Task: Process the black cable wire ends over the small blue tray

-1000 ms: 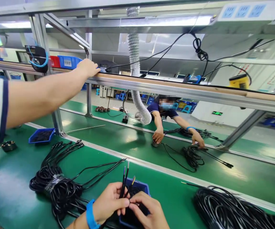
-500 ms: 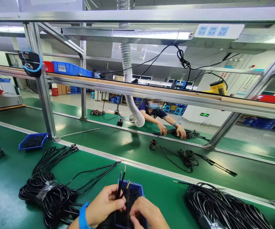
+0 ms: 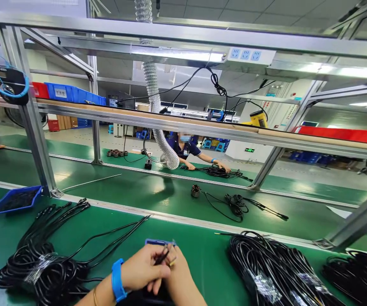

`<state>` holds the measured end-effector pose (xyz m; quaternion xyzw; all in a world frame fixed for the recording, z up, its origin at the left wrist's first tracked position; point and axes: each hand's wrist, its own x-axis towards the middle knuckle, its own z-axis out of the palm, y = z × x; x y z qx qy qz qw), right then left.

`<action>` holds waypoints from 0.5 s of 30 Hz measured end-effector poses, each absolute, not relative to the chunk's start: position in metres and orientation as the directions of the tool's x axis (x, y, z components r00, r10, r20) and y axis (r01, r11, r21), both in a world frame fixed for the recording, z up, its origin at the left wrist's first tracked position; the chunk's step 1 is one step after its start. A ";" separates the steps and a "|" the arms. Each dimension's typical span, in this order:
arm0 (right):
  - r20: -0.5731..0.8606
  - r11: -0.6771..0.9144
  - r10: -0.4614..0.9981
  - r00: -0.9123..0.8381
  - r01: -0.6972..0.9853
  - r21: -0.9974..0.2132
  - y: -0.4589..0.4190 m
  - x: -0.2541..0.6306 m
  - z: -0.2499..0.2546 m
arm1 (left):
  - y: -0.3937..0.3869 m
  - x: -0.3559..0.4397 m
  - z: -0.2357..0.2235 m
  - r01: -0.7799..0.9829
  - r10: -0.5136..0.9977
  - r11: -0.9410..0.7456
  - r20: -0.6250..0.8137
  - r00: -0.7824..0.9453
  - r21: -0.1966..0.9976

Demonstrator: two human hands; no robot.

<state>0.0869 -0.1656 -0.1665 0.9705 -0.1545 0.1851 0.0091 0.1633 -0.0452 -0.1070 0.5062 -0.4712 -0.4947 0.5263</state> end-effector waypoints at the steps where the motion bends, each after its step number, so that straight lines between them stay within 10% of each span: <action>1: 0.347 -0.952 -0.300 0.889 -0.304 -0.043 -0.165 0.089 -0.168 | -0.047 0.167 -0.112 0.078 -0.988 0.008 -0.005 0.155 0.997; 10: 0.231 -0.921 -0.374 0.898 -0.331 -0.205 -0.160 0.055 -0.144 | -0.044 0.172 -0.131 0.184 -0.891 0.040 -0.048 0.451 0.982; 15: 0.477 -0.928 -0.309 0.823 -0.151 -0.341 -0.163 0.046 -0.150 | -0.040 0.161 -0.130 0.123 -0.844 -0.029 -0.090 0.529 0.992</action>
